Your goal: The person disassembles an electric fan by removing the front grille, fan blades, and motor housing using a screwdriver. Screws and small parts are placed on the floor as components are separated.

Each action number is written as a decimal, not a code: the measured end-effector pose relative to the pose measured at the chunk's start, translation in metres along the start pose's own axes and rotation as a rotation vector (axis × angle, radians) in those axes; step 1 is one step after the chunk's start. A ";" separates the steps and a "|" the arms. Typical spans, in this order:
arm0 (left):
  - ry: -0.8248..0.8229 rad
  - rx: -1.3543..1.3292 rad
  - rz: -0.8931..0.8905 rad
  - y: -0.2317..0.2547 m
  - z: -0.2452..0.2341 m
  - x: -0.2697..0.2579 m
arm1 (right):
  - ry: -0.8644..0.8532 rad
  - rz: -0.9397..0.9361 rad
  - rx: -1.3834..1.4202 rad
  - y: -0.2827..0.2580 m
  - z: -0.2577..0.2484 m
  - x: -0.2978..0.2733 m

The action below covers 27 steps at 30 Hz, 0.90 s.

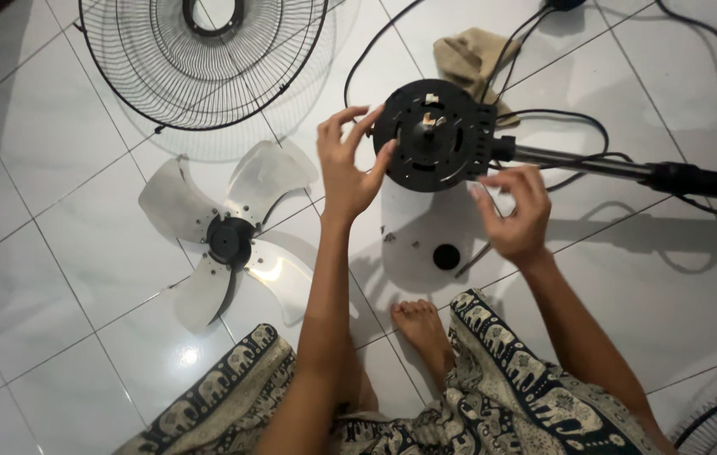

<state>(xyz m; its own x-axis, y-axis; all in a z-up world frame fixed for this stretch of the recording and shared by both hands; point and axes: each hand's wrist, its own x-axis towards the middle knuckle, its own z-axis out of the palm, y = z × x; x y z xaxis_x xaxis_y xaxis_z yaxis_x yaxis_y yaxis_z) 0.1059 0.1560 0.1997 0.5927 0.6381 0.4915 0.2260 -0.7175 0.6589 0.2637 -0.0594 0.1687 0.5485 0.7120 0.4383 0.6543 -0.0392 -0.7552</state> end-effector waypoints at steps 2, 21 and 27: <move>-0.050 0.020 -0.022 0.004 0.008 0.009 | -0.001 -0.041 -0.068 -0.006 -0.012 0.020; -0.400 -0.099 -0.193 0.000 0.014 0.011 | -0.634 0.060 -0.235 0.027 -0.026 0.094; -0.402 0.149 -0.175 0.025 0.024 0.009 | -0.748 -0.063 -0.415 0.016 -0.020 0.109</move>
<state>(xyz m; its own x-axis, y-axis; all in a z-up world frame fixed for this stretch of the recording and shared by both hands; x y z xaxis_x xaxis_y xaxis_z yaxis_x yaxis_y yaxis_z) 0.1356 0.1366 0.2068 0.7818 0.6154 0.1004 0.4409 -0.6595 0.6088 0.3443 0.0037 0.2145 0.1128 0.9909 -0.0736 0.8898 -0.1337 -0.4364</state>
